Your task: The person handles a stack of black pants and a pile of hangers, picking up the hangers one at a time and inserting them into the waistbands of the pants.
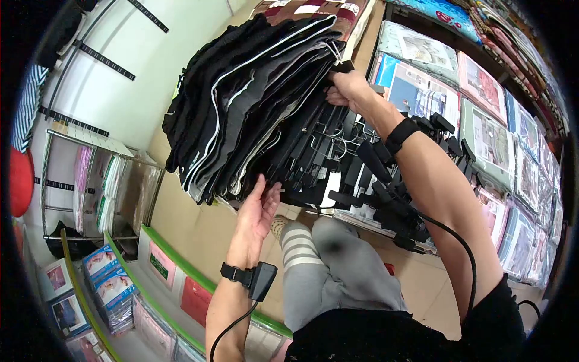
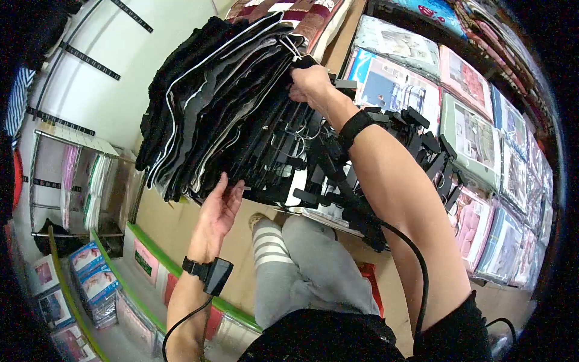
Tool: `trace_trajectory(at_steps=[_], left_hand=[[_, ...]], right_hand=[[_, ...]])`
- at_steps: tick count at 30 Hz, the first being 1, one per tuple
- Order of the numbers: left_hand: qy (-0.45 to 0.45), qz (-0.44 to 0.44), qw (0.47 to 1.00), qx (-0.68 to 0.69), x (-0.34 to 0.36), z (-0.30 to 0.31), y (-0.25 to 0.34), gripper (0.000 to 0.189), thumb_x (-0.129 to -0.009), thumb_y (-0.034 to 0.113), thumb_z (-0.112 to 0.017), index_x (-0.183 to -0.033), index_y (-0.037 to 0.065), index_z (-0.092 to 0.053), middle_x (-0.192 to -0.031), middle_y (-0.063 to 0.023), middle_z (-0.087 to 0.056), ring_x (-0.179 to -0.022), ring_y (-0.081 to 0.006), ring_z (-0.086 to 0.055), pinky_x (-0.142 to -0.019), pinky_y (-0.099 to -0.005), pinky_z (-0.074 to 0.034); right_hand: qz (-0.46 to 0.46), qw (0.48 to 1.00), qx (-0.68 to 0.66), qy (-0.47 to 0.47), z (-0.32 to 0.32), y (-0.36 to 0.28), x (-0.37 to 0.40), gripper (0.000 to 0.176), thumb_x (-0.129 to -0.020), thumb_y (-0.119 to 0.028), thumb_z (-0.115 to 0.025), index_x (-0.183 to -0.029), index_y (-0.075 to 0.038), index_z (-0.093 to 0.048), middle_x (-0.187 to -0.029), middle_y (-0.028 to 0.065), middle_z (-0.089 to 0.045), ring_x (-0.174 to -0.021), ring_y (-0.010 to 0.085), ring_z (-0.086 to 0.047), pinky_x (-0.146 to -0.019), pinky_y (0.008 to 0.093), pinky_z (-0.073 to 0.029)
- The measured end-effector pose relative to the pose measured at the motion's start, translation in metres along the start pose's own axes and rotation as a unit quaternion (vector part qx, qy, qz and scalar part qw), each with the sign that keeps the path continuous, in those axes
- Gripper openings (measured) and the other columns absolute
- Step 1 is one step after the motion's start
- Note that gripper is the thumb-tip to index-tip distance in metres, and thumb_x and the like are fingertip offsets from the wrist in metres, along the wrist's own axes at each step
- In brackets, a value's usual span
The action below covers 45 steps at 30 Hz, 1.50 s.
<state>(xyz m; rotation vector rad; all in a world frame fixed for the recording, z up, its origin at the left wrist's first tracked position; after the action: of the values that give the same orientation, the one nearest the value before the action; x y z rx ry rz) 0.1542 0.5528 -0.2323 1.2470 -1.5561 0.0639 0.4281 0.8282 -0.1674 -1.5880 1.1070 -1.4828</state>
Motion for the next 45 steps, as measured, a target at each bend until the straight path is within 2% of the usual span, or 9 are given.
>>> trace_trajectory(at_steps=[10, 11, 16, 21, 24, 29, 32, 39, 45], left_hand=[[-0.005, -0.003, 1.000, 0.020, 0.052, -0.027, -0.041, 0.035, -0.103, 0.030, -0.078, -0.115, 0.001, -0.064, -0.115, -0.0217, -0.074, -0.085, -0.0173, -0.072, -0.076, -0.0269, -0.066], [-0.035, -0.003, 0.999, 0.003, 0.059, -0.030, -0.049, 0.036, -0.103, 0.031, -0.077, -0.116, 0.000, -0.064, -0.114, -0.0211, -0.075, -0.084, -0.0171, -0.071, -0.076, -0.0271, -0.066], [-0.167, 0.061, 0.973, -0.145, 0.121, -0.037, -0.095, 0.040, -0.104, 0.031, -0.077, -0.123, -0.002, -0.067, -0.117, -0.0180, -0.077, -0.098, -0.0203, -0.076, -0.085, -0.0319, -0.066], [-0.294, 0.065, 0.922, -0.243, 0.159, -0.063, -0.140, 0.035, -0.101, 0.022, -0.080, -0.125, -0.001, -0.069, -0.121, -0.0139, -0.077, -0.108, -0.0199, -0.074, -0.104, -0.0384, -0.059], [-0.342, 0.109, 0.899, -0.250, 0.163, -0.073, -0.181, 0.034, -0.101, 0.018, -0.080, -0.126, -0.001, -0.068, -0.123, -0.0149, -0.077, -0.115, -0.0221, -0.074, -0.107, -0.0391, -0.058], [-0.381, 0.139, 0.863, -0.302, 0.174, -0.097, -0.244, 0.032, -0.103, 0.018, -0.078, -0.126, 0.000, -0.068, -0.127, -0.0164, -0.076, -0.117, -0.0243, -0.073, -0.107, -0.0420, -0.058], [-0.413, 0.153, 0.832, -0.338, 0.183, -0.108, -0.276, 0.028, -0.104, 0.018, -0.076, -0.125, 0.001, -0.068, -0.128, -0.0159, -0.076, -0.119, -0.0249, -0.073, -0.110, -0.0432, -0.057], [-0.407, 0.180, 0.821, -0.357, 0.195, -0.134, -0.323, 0.030, -0.104, 0.020, -0.077, -0.128, 0.003, -0.070, -0.122, -0.0051, -0.076, -0.110, -0.0140, -0.071, -0.102, -0.0327, -0.056], [-0.404, 0.080, 0.750, -0.518, 0.202, -0.155, -0.323, 0.035, -0.105, 0.023, -0.076, -0.134, 0.003, -0.069, -0.115, 0.0011, -0.073, -0.101, -0.0081, -0.064, -0.092, -0.0269, -0.053]], right_hand=[[0.021, 1.000, 0.006, 0.011, 0.051, -0.005, 0.039, 0.041, -0.101, -0.026, -0.074, -0.108, 0.014, -0.066, -0.089, 0.0230, -0.074, -0.067, 0.0289, -0.074, -0.058, 0.0374, -0.065], [0.015, 0.999, -0.001, -0.042, 0.052, -0.016, 0.055, 0.047, -0.104, -0.031, -0.072, -0.112, 0.014, -0.060, -0.088, 0.0142, -0.071, -0.058, 0.0137, -0.065, -0.054, 0.0275, -0.061], [0.066, 0.994, 0.004, -0.084, 0.103, -0.031, 0.133, 0.063, -0.106, -0.047, -0.069, -0.136, 0.008, -0.057, -0.100, 0.0104, -0.071, -0.075, 0.0142, -0.072, -0.065, 0.0255, -0.064], [0.096, 0.962, -0.171, -0.188, 0.163, -0.020, 0.256, 0.085, -0.113, -0.061, -0.046, -0.172, -0.007, -0.020, -0.146, 0.0230, -0.064, -0.105, 0.0251, -0.077, -0.094, 0.0392, -0.064], [0.100, 0.913, -0.341, -0.200, 0.226, 0.016, 0.307, 0.078, -0.114, -0.059, -0.041, -0.172, -0.008, -0.025, -0.154, 0.0220, -0.059, -0.125, 0.0367, -0.071, -0.103, 0.0464, -0.061], [0.069, 0.939, -0.334, -0.038, 0.275, 0.107, 0.399, 0.078, -0.113, -0.056, -0.045, -0.169, -0.004, -0.029, -0.165, 0.0241, -0.046, -0.138, 0.0408, -0.061, -0.118, 0.0531, -0.048], [0.101, 0.833, -0.537, -0.090, 0.291, 0.117, 0.434, 0.083, -0.109, -0.058, -0.050, -0.169, -0.004, -0.030, -0.168, 0.0227, -0.044, -0.144, 0.0437, -0.054, -0.122, 0.0573, -0.042], [0.136, 0.790, -0.596, -0.049, 0.295, 0.137, 0.451, 0.065, -0.109, -0.053, -0.056, -0.160, -0.014, -0.046, -0.157, 0.0102, -0.058, -0.141, 0.0353, -0.057, -0.121, 0.0544, -0.042], [0.088, 0.865, -0.467, 0.162, 0.311, 0.162, 0.413, 0.022, -0.113, -0.022, -0.061, -0.134, -0.017, -0.064, -0.115, -0.0017, -0.072, -0.103, 0.0134, -0.070, -0.085, 0.0349, -0.056]])
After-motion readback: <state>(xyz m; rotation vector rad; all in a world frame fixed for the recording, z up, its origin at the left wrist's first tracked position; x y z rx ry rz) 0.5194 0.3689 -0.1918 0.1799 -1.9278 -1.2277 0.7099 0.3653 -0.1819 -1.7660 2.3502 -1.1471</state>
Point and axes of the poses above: each hand's wrist, its own x-axis away from the middle knuckle, its own z-axis out of the back of the hand, y = z × x, the point moved 9 cm from there along -x, towards the middle knuckle
